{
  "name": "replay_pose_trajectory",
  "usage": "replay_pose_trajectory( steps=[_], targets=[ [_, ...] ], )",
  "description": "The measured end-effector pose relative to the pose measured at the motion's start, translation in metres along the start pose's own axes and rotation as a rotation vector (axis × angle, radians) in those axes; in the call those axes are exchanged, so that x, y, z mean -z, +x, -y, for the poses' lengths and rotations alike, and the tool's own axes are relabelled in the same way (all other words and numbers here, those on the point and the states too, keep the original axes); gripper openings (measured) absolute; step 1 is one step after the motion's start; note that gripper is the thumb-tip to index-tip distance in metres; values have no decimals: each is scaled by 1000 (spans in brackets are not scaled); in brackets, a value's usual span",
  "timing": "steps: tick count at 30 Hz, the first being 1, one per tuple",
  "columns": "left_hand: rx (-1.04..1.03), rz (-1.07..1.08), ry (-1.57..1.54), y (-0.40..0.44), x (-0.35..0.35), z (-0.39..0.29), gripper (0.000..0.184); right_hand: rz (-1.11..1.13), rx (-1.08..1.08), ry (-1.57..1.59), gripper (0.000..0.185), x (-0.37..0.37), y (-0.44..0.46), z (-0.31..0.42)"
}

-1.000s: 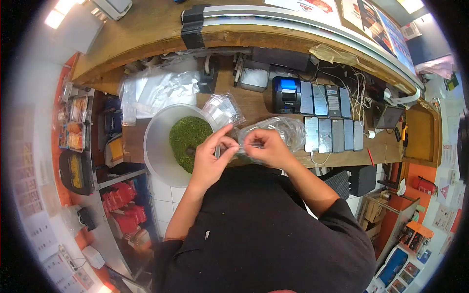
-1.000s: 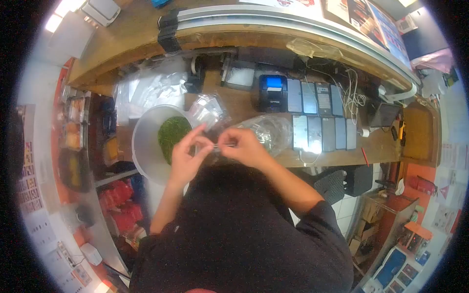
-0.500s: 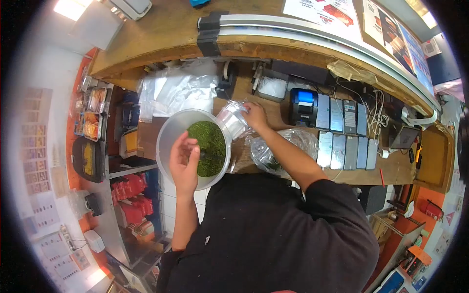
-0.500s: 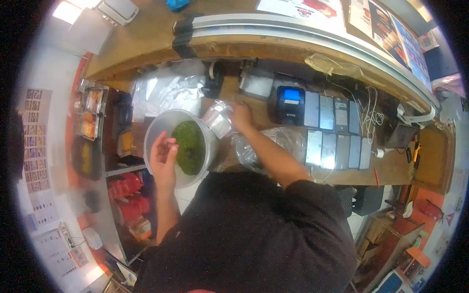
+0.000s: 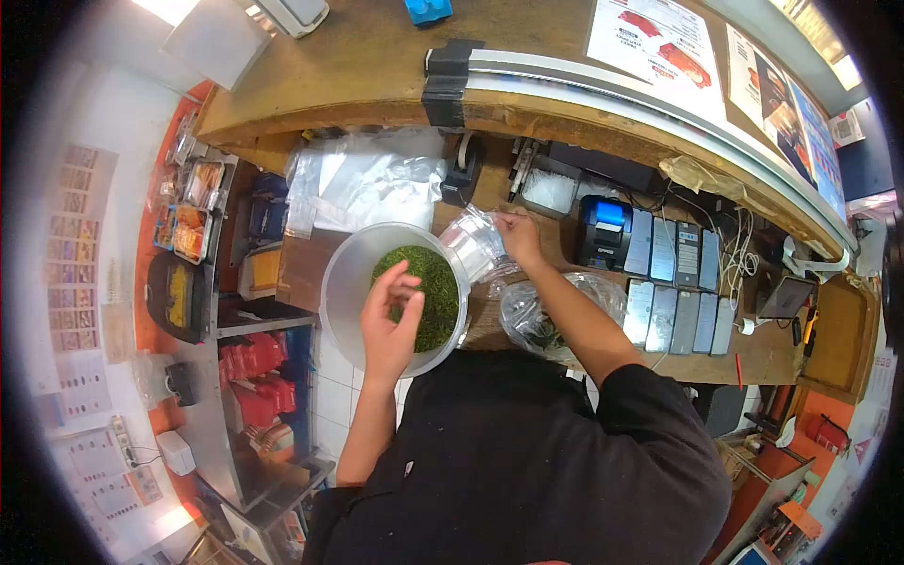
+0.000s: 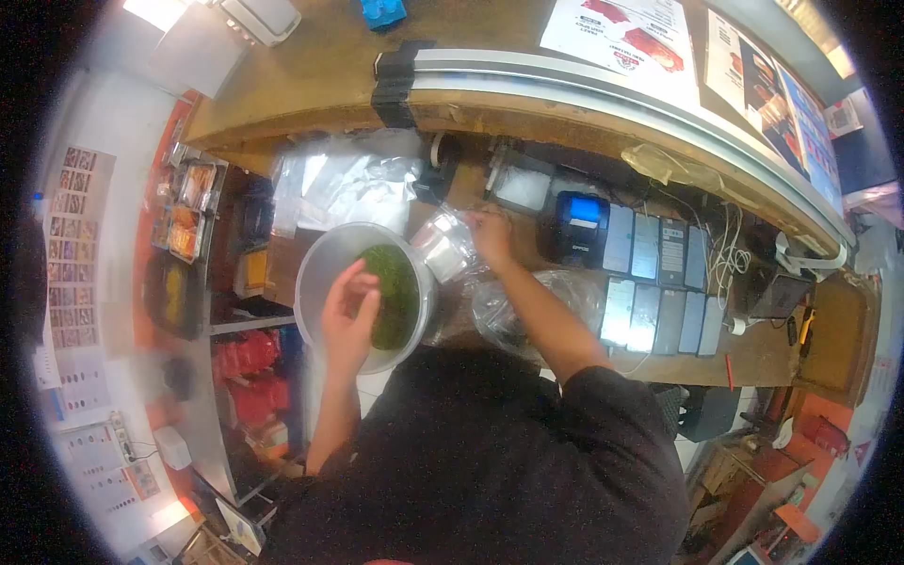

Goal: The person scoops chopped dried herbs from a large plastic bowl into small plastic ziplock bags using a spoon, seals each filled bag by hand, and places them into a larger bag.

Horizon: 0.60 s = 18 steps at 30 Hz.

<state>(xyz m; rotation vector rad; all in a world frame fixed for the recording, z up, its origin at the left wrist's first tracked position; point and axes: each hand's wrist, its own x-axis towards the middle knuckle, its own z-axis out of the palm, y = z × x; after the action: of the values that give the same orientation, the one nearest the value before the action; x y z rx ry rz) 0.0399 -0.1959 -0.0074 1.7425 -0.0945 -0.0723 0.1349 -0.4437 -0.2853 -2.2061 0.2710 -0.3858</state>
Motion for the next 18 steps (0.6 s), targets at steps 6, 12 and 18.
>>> replay_pose_trajectory(
  steps=[6, 12, 18],
  targets=[
    [-577, 166, 498, 33, -53, -42, 36, 431, -165, 452, 24, 144, -18, 139],
    [-642, 373, 453, 46, -71, -38, 10, 396, 20, 631, 39, 215, -38, 190],
    [-572, 300, 444, 31, -71, -44, 7, -48, 256, 318, 29, 222, -57, 203]
  ],
)
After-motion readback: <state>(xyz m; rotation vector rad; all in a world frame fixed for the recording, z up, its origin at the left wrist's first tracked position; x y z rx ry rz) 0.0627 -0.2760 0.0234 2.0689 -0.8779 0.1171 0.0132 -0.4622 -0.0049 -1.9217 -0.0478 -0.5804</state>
